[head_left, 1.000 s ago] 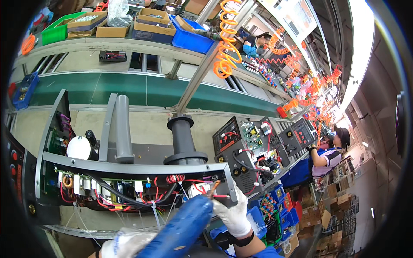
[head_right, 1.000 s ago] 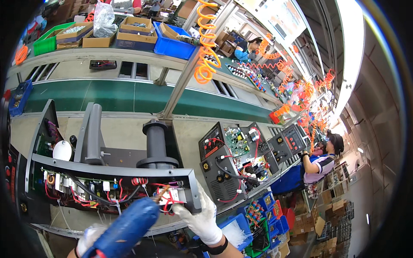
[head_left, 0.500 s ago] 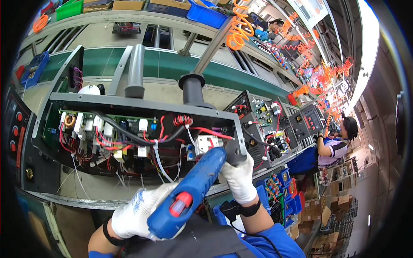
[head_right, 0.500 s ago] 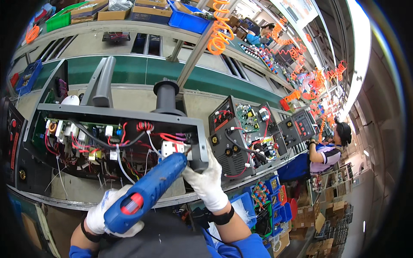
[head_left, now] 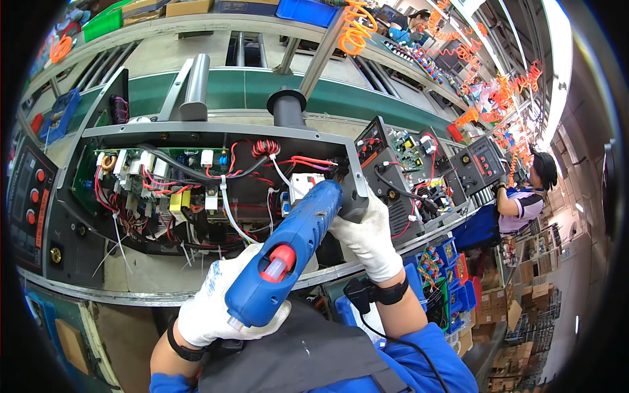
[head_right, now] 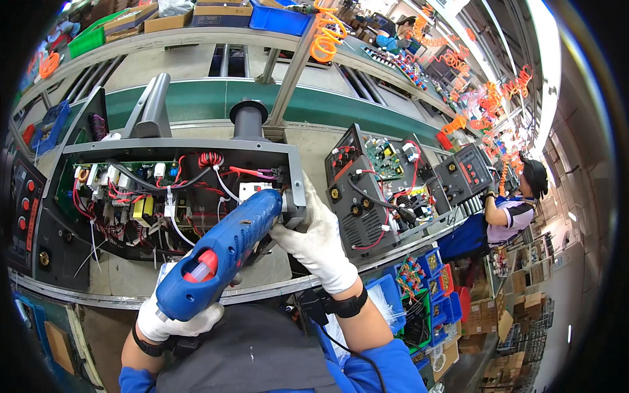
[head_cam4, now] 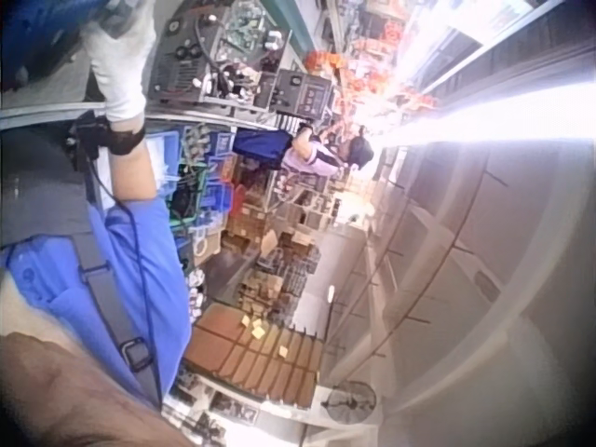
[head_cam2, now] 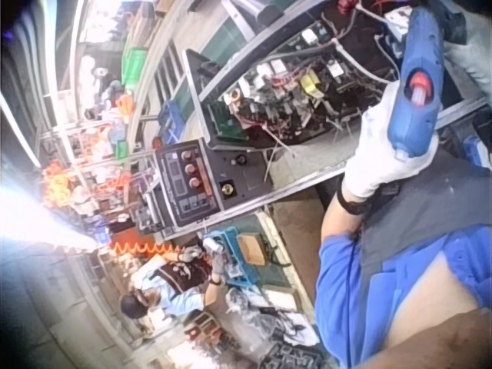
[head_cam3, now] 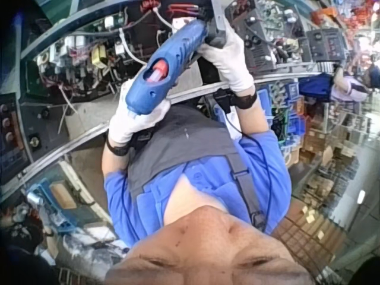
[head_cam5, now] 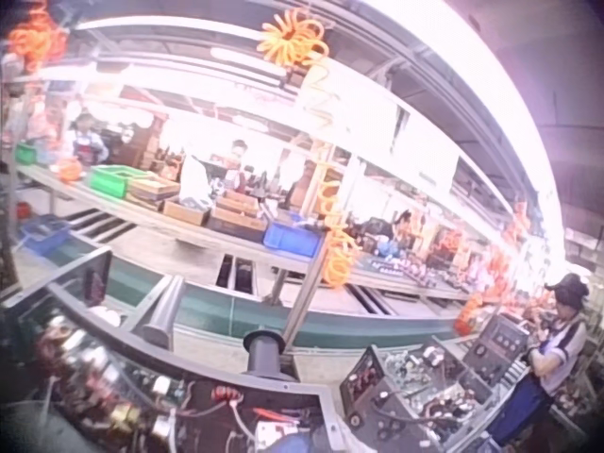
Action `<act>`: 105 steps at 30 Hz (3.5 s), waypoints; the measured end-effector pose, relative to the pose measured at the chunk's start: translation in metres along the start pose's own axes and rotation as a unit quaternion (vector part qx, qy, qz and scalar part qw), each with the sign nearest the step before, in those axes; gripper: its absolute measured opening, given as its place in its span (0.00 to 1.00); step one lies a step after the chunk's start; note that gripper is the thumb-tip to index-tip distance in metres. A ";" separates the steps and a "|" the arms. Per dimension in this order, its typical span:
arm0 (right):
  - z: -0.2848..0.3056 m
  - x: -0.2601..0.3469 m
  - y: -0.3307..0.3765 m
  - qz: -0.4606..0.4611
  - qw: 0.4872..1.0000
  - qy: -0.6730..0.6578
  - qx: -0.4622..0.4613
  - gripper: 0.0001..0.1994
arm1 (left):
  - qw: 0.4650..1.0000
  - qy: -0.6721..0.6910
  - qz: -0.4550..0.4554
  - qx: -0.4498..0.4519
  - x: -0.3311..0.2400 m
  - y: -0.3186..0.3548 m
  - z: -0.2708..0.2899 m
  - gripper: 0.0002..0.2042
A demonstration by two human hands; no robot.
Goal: The recorder is assembling internal components and housing parts of a welding machine on a production line.
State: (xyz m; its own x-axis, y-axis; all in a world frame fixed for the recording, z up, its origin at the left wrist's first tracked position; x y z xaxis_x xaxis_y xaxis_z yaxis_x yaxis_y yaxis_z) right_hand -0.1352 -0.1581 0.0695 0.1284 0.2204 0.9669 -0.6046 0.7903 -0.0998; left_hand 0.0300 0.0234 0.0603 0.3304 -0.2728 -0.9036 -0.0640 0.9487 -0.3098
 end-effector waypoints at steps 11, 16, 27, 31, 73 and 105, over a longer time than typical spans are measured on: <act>-0.005 0.011 0.003 -0.009 0.999 -0.052 0.010 0.44 | 0.997 -0.018 0.078 0.022 -0.014 -0.002 0.000 0.21; -0.005 0.013 0.004 -0.024 0.998 -0.050 0.009 0.44 | 0.969 0.188 0.158 -0.031 -0.008 0.000 -0.002 0.21; -0.005 0.008 0.003 0.006 0.999 -0.043 0.004 0.42 | 0.979 0.150 0.140 -0.018 -0.006 -0.002 0.002 0.21; -0.004 0.006 0.003 0.025 1.000 -0.008 -0.005 0.41 | 0.982 0.134 0.130 -0.007 -0.003 -0.001 0.002 0.19; -0.012 0.010 0.007 -0.001 0.998 -0.051 -0.048 0.21 | 0.889 0.426 0.167 -0.010 -0.008 -0.021 0.026 0.24; -0.011 0.004 0.004 0.041 0.997 -0.005 -0.069 0.15 | 0.962 0.240 0.104 0.085 -0.020 -0.031 0.062 0.08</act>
State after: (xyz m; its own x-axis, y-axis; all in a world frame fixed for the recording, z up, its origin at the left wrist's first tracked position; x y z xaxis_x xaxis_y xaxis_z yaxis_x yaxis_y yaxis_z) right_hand -0.1285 -0.1479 0.0699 0.0746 0.2819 0.9565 -0.4984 0.8414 -0.2091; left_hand 0.0840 0.0089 0.1061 -0.1481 -0.0791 -0.9858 0.0863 0.9920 -0.0925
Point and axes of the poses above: each hand's wrist, its own y-axis away from the middle knuckle, its own z-axis out of the back of the hand, x = y × z, the point moved 2 cm from there along -y, towards the middle knuckle, and after that the axes turned 3 degrees about -y, right-handed, at the moved point
